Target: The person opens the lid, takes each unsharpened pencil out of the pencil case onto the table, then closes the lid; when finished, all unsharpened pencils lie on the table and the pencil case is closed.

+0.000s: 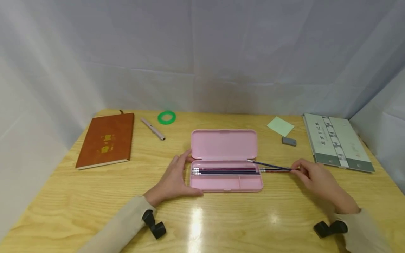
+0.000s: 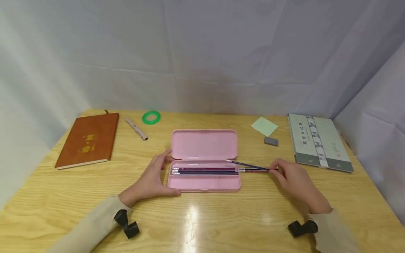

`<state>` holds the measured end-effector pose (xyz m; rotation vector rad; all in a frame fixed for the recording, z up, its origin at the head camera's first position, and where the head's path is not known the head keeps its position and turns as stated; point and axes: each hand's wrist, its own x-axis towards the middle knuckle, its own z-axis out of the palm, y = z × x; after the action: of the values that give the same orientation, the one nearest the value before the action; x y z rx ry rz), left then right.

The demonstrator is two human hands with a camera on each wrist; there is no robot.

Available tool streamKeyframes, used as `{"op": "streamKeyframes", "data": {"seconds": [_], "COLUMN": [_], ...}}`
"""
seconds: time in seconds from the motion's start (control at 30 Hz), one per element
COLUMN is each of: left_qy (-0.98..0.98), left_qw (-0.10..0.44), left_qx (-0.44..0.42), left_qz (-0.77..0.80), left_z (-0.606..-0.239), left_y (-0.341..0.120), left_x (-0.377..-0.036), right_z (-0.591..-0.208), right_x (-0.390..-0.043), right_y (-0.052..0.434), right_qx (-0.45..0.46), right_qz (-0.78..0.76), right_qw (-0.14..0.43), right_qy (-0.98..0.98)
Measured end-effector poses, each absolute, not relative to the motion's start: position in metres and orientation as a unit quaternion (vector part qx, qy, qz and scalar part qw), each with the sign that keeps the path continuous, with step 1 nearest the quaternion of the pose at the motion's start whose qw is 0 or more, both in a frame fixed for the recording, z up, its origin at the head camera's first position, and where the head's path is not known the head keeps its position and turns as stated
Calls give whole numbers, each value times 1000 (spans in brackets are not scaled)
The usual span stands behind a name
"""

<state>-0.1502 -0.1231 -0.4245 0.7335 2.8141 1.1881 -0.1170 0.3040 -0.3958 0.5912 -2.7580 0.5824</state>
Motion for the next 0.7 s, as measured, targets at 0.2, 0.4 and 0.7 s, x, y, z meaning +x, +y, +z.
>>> {"op": "streamKeyframes", "data": {"seconds": [0.2,0.4,0.7], "left_qy": [897,896,897], "left_qw": [-3,-3,3], "left_qx": [236,237,236], "left_qz": [375,375,373], "left_z": [-425,-425,-426], "left_y": [-122,-124,-125], "left_x": [-150,-150,-152], "right_z": [-406,-413,-409], "right_x": [-94,-93,-109], "right_y": [356,371,344], "right_qx": [186,222,205], "right_qz": [207,231,223], "right_qw": [134,138,110], "right_qy": [-951,-937,-947]}}
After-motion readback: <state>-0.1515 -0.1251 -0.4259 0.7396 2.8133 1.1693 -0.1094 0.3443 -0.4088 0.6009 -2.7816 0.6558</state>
